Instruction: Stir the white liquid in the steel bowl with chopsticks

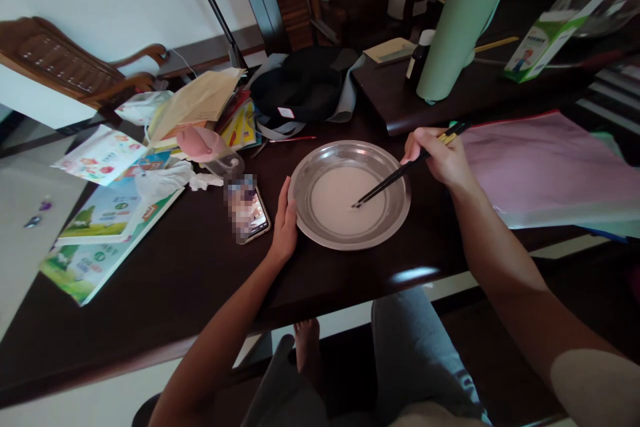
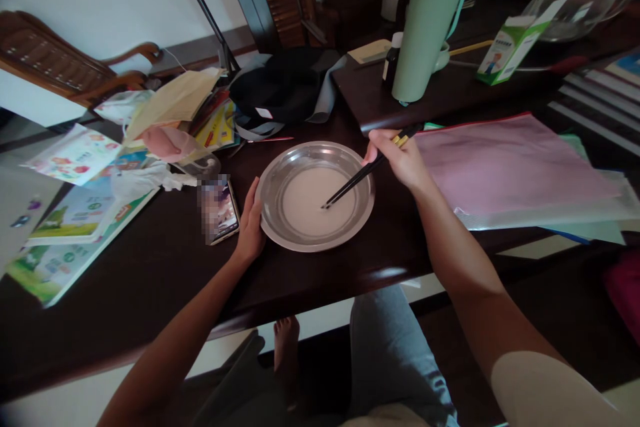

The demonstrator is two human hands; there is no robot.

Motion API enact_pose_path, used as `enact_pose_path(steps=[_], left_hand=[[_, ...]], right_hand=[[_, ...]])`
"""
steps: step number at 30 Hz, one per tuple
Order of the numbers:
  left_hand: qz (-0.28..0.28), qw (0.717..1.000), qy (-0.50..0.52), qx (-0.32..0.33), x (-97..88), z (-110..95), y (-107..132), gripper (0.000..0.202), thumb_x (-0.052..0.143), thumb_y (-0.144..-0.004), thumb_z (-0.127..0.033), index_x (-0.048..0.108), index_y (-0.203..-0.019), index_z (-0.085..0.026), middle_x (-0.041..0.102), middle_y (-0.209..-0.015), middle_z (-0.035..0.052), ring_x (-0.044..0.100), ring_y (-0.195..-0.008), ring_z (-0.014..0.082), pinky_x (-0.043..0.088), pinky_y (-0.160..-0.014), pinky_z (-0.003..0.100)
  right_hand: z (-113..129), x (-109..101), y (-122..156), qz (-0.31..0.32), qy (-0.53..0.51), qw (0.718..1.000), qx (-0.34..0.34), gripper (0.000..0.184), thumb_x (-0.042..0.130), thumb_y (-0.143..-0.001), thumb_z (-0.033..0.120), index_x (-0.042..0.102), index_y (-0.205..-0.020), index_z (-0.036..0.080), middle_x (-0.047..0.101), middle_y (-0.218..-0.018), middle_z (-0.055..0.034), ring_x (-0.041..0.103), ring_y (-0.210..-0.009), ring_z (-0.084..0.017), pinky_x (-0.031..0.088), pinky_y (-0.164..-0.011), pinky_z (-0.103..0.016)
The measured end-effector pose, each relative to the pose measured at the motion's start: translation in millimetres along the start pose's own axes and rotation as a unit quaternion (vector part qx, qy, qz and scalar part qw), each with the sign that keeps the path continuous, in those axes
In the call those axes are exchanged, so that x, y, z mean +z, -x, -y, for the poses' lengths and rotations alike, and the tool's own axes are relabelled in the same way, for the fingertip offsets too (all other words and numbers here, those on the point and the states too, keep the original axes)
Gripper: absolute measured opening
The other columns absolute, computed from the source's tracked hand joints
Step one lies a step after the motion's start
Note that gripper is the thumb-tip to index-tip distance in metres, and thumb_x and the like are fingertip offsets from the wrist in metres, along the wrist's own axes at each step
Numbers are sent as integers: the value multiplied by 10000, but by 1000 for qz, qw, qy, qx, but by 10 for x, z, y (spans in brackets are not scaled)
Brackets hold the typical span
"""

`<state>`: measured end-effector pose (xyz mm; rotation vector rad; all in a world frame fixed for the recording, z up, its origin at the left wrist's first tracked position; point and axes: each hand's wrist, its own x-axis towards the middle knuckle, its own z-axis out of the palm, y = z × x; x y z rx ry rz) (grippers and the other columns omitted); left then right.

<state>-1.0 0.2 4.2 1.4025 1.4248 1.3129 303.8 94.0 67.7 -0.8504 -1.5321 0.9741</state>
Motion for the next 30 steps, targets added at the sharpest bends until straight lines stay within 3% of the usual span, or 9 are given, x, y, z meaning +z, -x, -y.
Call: enact_pose_path(steps=[5, 11, 17, 23, 26, 30], left_hand=[[1, 1000, 8, -6, 1, 4, 2, 609, 424, -947, -540, 353, -1497, -287, 314, -1609, 40, 286, -1485, 221, 183, -1233, 410], [-1, 1000, -1, -5, 4, -17, 2, 626, 431, -940, -552, 360, -1494, -269, 320, -1605, 56, 290, -1483, 226, 190, -1231, 405], [-1, 1000, 1, -2, 3, -9, 4, 601, 423, -950, -530, 359, -1494, -283, 326, -1604, 39, 294, -1482, 219, 196, -1231, 400], [-2, 1000, -16, 1, 6, -49, 6, 622, 427, -942, -549, 369, -1492, -262, 326, -1603, 56, 293, -1482, 226, 193, -1232, 398], [-3, 1000, -10, 0, 5, -37, 7, 609, 429, -944, -544, 373, -1488, -277, 322, -1605, 45, 287, -1485, 224, 191, -1233, 403], [0, 1000, -5, -2, 3, -11, 6, 616, 418, -947, -546, 355, -1496, -275, 312, -1609, 48, 286, -1485, 223, 186, -1233, 407]], right_hand=[[52, 64, 33, 80, 35, 996, 15, 407, 610, -833, 577, 688, -648, 224, 702, -686, -20, 684, -711, -171, 519, -722, -317], [7, 5, -2, -23, 23, 999, 1, 460, 596, -846, 570, 620, -544, 224, 650, -576, -14, 641, -605, -168, 511, -663, -325], [52, 62, 33, 76, 40, 996, 15, 384, 606, -849, 552, 691, -648, 236, 712, -692, -23, 690, -724, -188, 529, -732, -333], [5, -1, -10, -29, 21, 999, 0, 465, 603, -829, 593, 621, -538, 232, 646, -572, -19, 645, -600, -177, 516, -661, -342], [16, 4, 8, 14, 13, 1000, 14, 477, 601, -827, 601, 626, -533, 226, 637, -565, -20, 633, -586, -172, 503, -642, -335], [58, 53, 33, 70, 33, 997, 13, 411, 613, -835, 572, 692, -642, 219, 697, -680, -38, 680, -708, -176, 509, -731, -324]])
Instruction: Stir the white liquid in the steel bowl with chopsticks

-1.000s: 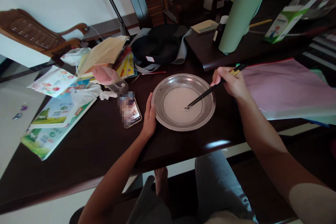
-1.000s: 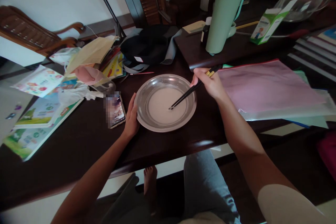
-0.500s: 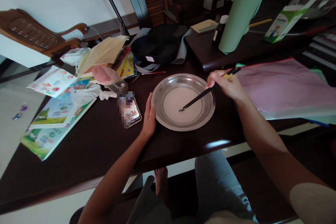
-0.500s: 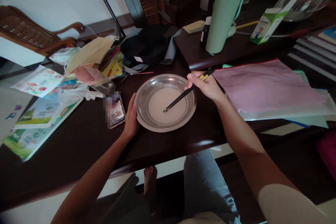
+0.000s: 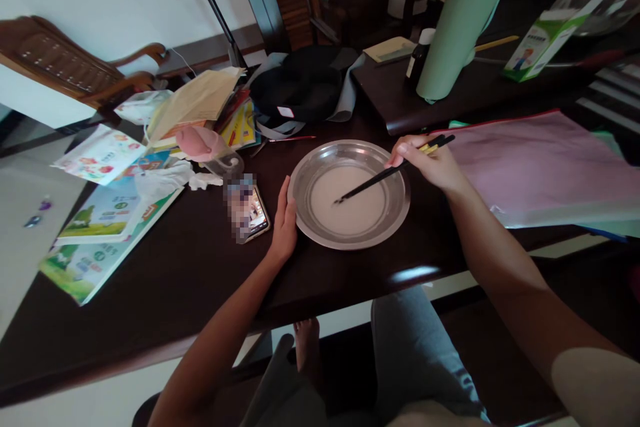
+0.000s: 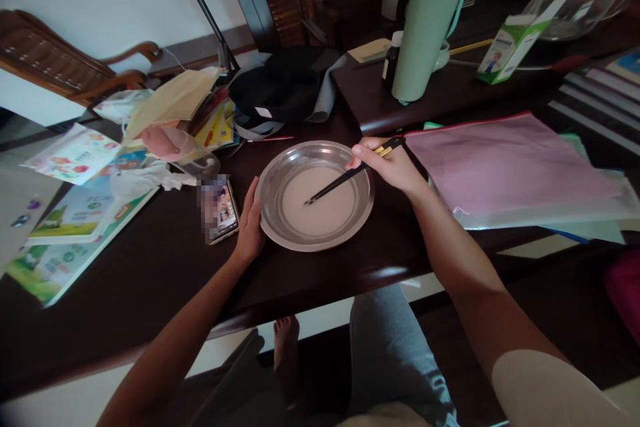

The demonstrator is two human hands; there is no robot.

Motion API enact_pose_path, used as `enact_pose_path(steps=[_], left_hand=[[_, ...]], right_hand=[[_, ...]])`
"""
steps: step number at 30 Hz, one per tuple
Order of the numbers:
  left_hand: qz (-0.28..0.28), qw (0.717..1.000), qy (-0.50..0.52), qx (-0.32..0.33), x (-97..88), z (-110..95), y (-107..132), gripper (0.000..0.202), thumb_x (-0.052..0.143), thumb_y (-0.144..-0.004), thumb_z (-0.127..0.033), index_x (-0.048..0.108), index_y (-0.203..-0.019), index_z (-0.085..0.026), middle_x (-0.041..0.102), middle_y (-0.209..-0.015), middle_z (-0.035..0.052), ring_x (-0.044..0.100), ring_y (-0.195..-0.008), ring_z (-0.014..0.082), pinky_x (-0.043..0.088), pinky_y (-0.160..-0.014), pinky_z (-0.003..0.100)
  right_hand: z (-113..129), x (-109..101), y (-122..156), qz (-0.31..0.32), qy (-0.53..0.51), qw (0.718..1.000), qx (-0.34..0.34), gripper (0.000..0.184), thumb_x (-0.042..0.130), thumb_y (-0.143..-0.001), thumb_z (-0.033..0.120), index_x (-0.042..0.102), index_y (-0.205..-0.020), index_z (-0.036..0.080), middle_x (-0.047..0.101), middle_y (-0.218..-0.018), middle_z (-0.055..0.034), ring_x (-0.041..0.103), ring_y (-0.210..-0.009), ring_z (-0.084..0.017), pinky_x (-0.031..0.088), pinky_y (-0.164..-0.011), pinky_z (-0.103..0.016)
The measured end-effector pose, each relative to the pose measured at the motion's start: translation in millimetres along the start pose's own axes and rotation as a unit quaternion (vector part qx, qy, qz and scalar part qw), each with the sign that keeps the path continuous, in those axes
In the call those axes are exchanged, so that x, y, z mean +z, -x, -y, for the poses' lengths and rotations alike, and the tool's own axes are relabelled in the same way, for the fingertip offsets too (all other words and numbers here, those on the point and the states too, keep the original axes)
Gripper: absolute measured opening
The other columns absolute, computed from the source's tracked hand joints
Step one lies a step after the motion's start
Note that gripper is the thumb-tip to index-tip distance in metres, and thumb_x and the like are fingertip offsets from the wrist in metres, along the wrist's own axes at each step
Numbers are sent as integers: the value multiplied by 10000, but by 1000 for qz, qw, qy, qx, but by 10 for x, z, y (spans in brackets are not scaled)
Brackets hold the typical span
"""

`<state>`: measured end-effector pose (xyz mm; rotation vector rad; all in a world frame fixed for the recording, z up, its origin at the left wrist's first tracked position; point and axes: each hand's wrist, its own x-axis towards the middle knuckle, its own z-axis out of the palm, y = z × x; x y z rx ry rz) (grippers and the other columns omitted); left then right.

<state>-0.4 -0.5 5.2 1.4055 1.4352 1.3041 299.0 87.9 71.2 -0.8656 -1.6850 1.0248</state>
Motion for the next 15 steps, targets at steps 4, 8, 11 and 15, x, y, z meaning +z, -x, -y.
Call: enact_pose_path(steps=[4, 8, 11, 15], left_hand=[[-2, 1000, -8, 0, 1, -18, 0, 616, 417, -946, -548, 361, -1494, -271, 319, -1606, 53, 286, -1485, 228, 187, -1233, 406], [-4, 1000, -13, 3, 2, -23, 2, 613, 421, -946, -543, 367, -1491, -266, 317, -1607, 56, 281, -1487, 227, 183, -1234, 397], [0, 1000, -3, 1, 0, 0, 2, 603, 411, -953, -534, 350, -1497, -282, 306, -1612, 43, 276, -1489, 220, 182, -1233, 396], [1, 1000, 1, -4, -4, 9, 0, 608, 415, -952, -531, 341, -1502, -280, 302, -1614, 41, 276, -1489, 214, 179, -1234, 392]], right_hand=[[-29, -36, -30, -79, 1, 997, -3, 448, 614, -811, 613, 648, -586, 227, 666, -618, -24, 657, -652, -180, 511, -716, -340], [-39, -50, -25, -68, -28, 997, 3, 475, 604, -826, 598, 621, -532, 225, 630, -566, -19, 617, -579, -169, 491, -636, -330], [-10, -11, -7, -12, -9, 1000, 3, 429, 602, -838, 579, 674, -600, 230, 668, -624, -25, 654, -648, -174, 505, -687, -329], [-17, -22, -22, -54, 12, 998, -6, 416, 607, -826, 595, 671, -612, 243, 685, -642, -22, 675, -689, -188, 519, -729, -344]])
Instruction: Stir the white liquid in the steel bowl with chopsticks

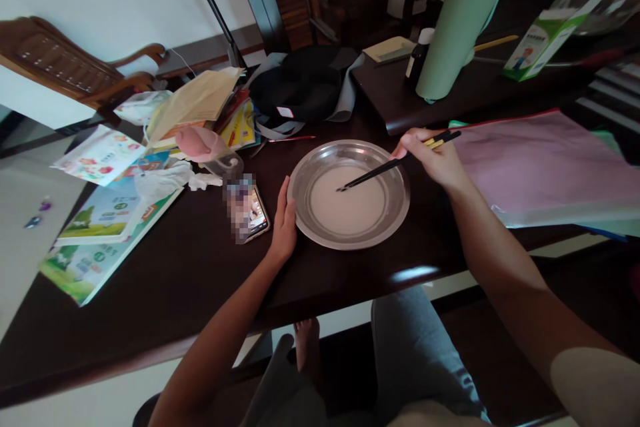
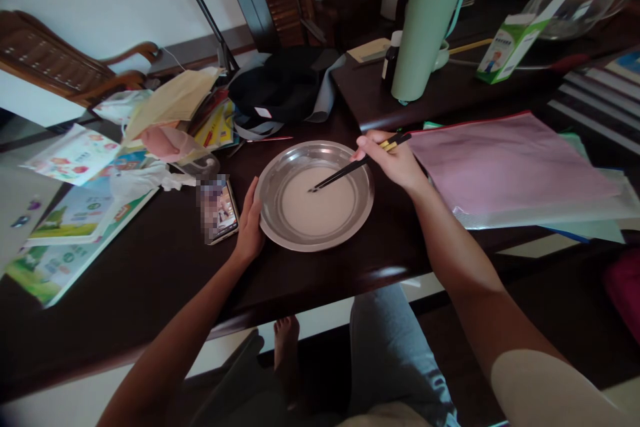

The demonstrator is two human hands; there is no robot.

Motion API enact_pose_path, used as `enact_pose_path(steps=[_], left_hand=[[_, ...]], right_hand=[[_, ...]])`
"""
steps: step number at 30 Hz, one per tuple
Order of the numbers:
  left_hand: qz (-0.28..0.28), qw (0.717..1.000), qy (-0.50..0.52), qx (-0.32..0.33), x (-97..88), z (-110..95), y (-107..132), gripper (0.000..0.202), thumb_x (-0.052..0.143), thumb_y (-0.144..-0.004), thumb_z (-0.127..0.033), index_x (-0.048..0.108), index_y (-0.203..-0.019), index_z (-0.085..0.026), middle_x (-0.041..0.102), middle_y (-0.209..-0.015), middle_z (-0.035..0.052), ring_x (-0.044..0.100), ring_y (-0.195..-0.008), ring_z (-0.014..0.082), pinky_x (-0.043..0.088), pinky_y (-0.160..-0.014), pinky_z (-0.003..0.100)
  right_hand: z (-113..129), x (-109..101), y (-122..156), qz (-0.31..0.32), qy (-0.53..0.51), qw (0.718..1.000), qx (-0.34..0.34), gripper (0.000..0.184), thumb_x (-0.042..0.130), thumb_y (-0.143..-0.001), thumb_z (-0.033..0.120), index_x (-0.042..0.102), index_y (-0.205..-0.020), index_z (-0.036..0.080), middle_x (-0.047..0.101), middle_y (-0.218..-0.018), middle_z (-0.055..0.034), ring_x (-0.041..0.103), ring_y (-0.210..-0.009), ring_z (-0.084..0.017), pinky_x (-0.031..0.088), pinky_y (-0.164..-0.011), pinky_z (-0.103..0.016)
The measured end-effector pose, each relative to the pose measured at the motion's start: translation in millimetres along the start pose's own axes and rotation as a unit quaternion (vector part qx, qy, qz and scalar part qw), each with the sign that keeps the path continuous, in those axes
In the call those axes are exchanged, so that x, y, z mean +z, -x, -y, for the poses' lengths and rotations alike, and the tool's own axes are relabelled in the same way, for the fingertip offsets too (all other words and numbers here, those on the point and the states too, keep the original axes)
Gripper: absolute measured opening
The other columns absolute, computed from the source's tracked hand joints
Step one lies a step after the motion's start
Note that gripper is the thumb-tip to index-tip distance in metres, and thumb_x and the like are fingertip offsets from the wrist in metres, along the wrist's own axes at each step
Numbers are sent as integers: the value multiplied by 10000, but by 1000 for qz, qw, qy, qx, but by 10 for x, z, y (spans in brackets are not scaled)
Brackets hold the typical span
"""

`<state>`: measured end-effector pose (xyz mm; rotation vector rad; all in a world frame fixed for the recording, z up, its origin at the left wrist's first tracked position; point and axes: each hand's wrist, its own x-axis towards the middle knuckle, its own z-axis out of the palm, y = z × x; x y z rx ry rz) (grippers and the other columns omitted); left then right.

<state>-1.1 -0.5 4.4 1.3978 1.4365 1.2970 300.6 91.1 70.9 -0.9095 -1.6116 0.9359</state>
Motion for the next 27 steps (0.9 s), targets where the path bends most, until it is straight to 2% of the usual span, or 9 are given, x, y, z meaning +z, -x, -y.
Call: enact_pose_path(steps=[2, 4, 9, 12, 15, 18, 21, 24, 27], left_hand=[[-2, 1000, -2, 1, -1, -6, -1, 618, 424, -946, -537, 351, -1499, -269, 309, -1611, 50, 281, -1487, 218, 181, -1233, 391], [-1, 1000, -2, 2, -1, -8, -1, 620, 426, -946, -537, 353, -1498, -266, 312, -1609, 52, 284, -1486, 220, 185, -1233, 393], [0, 1000, 6, 0, 1, -1, -2, 598, 418, -952, -529, 348, -1498, -295, 314, -1609, 32, 294, -1482, 216, 188, -1232, 408], [-4, 1000, -4, -2, 3, -17, -2, 601, 421, -949, -534, 360, -1493, -286, 321, -1606, 39, 286, -1485, 219, 185, -1233, 399], [-7, 1000, -12, 0, 4, -30, -2, 613, 425, -944, -543, 366, -1492, -273, 321, -1606, 48, 273, -1490, 223, 183, -1234, 391], [-3, 1000, -11, 4, 1, -22, -4, 613, 422, -944, -546, 362, -1493, -280, 317, -1607, 42, 274, -1490, 224, 183, -1234, 393], [-3, 1000, -9, 4, 1, -11, -6, 615, 420, -944, -548, 361, -1494, -280, 318, -1607, 41, 280, -1487, 224, 192, -1233, 387], [-3, 1000, -4, 5, 4, -16, -4, 620, 422, -943, -548, 358, -1496, -273, 315, -1608, 46, 283, -1486, 225, 191, -1233, 390], [-4, 1000, -7, 9, 8, -29, 0, 610, 421, -946, -541, 369, -1491, -271, 327, -1603, 47, 287, -1485, 220, 190, -1233, 391]], right_hand=[[-19, -24, -12, -36, -13, 999, 2, 455, 603, -821, 608, 635, -558, 238, 658, -592, -20, 654, -632, -183, 518, -688, -344], [-23, -30, -8, -37, -28, 999, 5, 484, 599, -820, 615, 613, -525, 231, 633, -557, -18, 631, -585, -175, 510, -647, -338], [12, 28, 26, 51, -7, 999, 11, 406, 609, -830, 585, 684, -632, 238, 689, -662, -23, 680, -697, -186, 522, -705, -335], [-28, 8, -3, -4, -3, 1000, -1, 405, 617, -825, 586, 667, -611, 245, 683, -641, -19, 681, -689, -189, 525, -718, -347], [-82, -35, -33, -64, -22, 998, -5, 465, 608, -819, 606, 617, -532, 240, 635, -556, -17, 640, -590, -178, 513, -653, -351], [-69, -20, -18, -26, -30, 999, 5, 486, 600, -820, 614, 609, -519, 233, 626, -549, -19, 629, -571, -175, 502, -624, -346], [-20, 25, 6, 20, -18, 1000, 6, 433, 604, -833, 589, 663, -587, 238, 660, -603, -20, 660, -632, -177, 513, -680, -339], [-21, 15, -6, -11, -11, 1000, -8, 400, 623, -828, 571, 673, -603, 244, 677, -626, -16, 666, -650, -175, 513, -701, -338], [-58, -29, -21, -49, -33, 998, -15, 448, 617, -830, 573, 626, -535, 236, 642, -564, -10, 623, -568, -165, 495, -632, -334]])
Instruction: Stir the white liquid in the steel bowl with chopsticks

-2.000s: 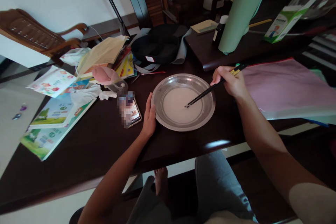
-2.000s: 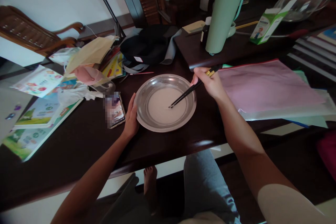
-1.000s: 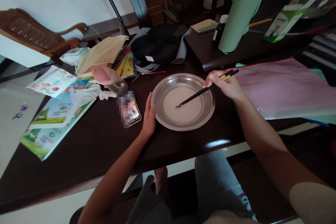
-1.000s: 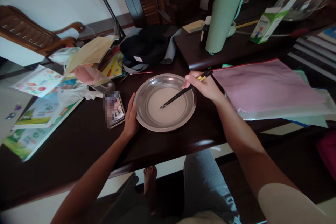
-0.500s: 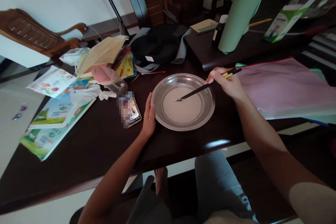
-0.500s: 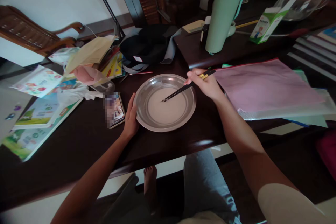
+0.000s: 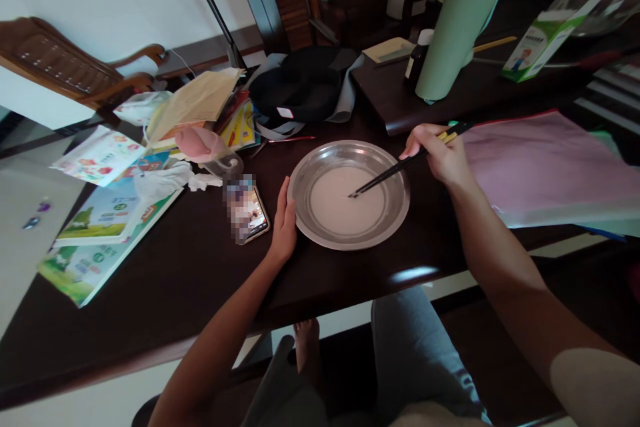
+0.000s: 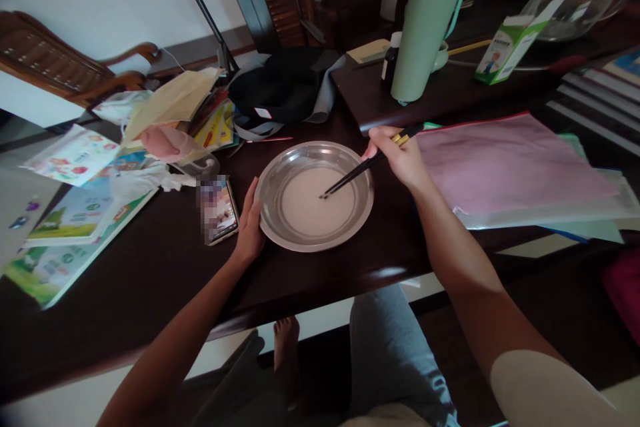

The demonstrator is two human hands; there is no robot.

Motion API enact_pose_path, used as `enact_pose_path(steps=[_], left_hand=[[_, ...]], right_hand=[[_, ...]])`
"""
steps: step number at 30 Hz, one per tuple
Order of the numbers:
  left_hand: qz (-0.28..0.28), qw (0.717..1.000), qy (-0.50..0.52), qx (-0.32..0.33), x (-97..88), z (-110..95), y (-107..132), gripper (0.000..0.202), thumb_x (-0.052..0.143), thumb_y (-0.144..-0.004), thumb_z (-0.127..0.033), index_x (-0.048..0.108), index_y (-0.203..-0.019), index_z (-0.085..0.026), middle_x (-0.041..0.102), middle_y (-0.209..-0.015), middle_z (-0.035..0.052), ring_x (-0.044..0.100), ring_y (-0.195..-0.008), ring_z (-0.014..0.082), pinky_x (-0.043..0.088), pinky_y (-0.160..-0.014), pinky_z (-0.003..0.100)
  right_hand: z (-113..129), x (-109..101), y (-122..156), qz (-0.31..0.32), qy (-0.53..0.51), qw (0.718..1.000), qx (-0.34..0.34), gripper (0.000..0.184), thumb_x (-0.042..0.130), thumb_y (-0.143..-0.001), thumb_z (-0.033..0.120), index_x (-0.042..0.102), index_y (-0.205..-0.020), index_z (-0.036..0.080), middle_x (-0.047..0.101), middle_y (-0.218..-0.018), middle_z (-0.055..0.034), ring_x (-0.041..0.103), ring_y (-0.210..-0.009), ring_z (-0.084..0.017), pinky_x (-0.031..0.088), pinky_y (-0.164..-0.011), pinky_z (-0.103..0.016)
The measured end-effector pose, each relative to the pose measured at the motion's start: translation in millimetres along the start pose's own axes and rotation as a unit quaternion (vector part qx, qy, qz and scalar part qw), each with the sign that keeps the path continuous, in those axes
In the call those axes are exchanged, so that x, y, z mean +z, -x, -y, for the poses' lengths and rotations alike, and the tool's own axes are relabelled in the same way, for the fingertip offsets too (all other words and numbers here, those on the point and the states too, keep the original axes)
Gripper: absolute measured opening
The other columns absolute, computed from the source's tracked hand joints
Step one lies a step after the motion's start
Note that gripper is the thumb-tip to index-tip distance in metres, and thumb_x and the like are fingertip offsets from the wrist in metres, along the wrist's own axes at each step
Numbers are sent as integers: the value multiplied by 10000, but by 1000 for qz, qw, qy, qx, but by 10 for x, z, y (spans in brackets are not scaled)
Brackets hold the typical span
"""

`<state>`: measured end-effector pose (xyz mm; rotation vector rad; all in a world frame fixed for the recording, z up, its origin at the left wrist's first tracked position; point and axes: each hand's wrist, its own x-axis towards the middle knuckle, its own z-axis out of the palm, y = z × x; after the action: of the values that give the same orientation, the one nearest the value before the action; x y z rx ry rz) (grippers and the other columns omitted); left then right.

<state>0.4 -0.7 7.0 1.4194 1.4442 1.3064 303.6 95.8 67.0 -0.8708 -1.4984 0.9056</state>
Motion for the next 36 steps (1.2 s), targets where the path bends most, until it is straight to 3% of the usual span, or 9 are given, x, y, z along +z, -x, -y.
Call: enact_pose_path(steps=[3, 7, 13, 19, 25, 28, 32, 36], left_hand=[[-2, 1000, 0, -5, 1, -3, 2, 601, 426, -946, -538, 373, -1488, -284, 329, -1603, 39, 291, -1484, 221, 194, -1232, 397], [-1, 1000, 9, -9, -2, 10, 0, 604, 428, -946, -534, 362, -1494, -287, 322, -1606, 38, 294, -1482, 223, 191, -1232, 402], [0, 1000, 5, -9, -6, 17, -8, 609, 430, -945, -536, 363, -1494, -281, 314, -1609, 39, 282, -1487, 215, 181, -1234, 392], [0, 1000, 7, -10, -6, 43, -11, 604, 426, -948, -534, 355, -1497, -292, 309, -1611, 26, 271, -1491, 219, 179, -1235, 396], [-2, 1000, 1, -9, -3, 9, -4, 608, 429, -947, -536, 364, -1493, -276, 317, -1608, 40, 283, -1486, 217, 186, -1234, 395], [-1, 1000, 3, -8, 0, 4, -4, 619, 430, -946, -539, 360, -1496, -265, 318, -1607, 48, 292, -1483, 219, 194, -1232, 396], [2, 1000, 13, -11, 1, 17, -6, 619, 426, -947, -538, 348, -1501, -274, 308, -1611, 39, 288, -1484, 221, 187, -1234, 402], [2, 1000, -1, -6, -5, 3, -6, 600, 420, -951, -532, 364, -1493, -281, 315, -1608, 35, 270, -1492, 221, 181, -1236, 400]], right_hand=[[8, 11, 27, 36, -17, 999, 4, 456, 610, -847, 549, 623, -525, 227, 635, -553, -13, 617, -555, -160, 484, -612, -324], [58, 73, 64, 99, 15, 995, 8, 386, 610, -855, 535, 692, -633, 231, 705, -679, -36, 684, -702, -181, 509, -708, -331], [0, 4, -2, -18, 3, 1000, -10, 476, 610, -826, 591, 612, -520, 227, 626, -543, -15, 623, -567, -164, 498, -625, -327], [53, 65, 59, 120, 10, 993, 18, 398, 595, -868, 530, 682, -635, 220, 686, -645, -23, 681, -695, -173, 508, -685, -310], [-4, -6, 3, 7, -8, 1000, -6, 434, 618, -850, 533, 634, -550, 220, 642, -569, -8, 628, -580, -149, 493, -638, -306], [1, -3, 21, 44, -17, 999, 11, 466, 606, -847, 555, 623, -529, 215, 635, -556, -14, 617, -562, -152, 491, -621, -309], [62, 59, 59, 123, 14, 992, 23, 396, 598, -866, 528, 689, -640, 216, 694, -660, -25, 681, -696, -165, 510, -705, -306], [26, 17, 15, 38, 8, 999, -5, 384, 620, -858, 508, 669, -604, 225, 675, -624, -18, 666, -653, -167, 505, -690, -325]])
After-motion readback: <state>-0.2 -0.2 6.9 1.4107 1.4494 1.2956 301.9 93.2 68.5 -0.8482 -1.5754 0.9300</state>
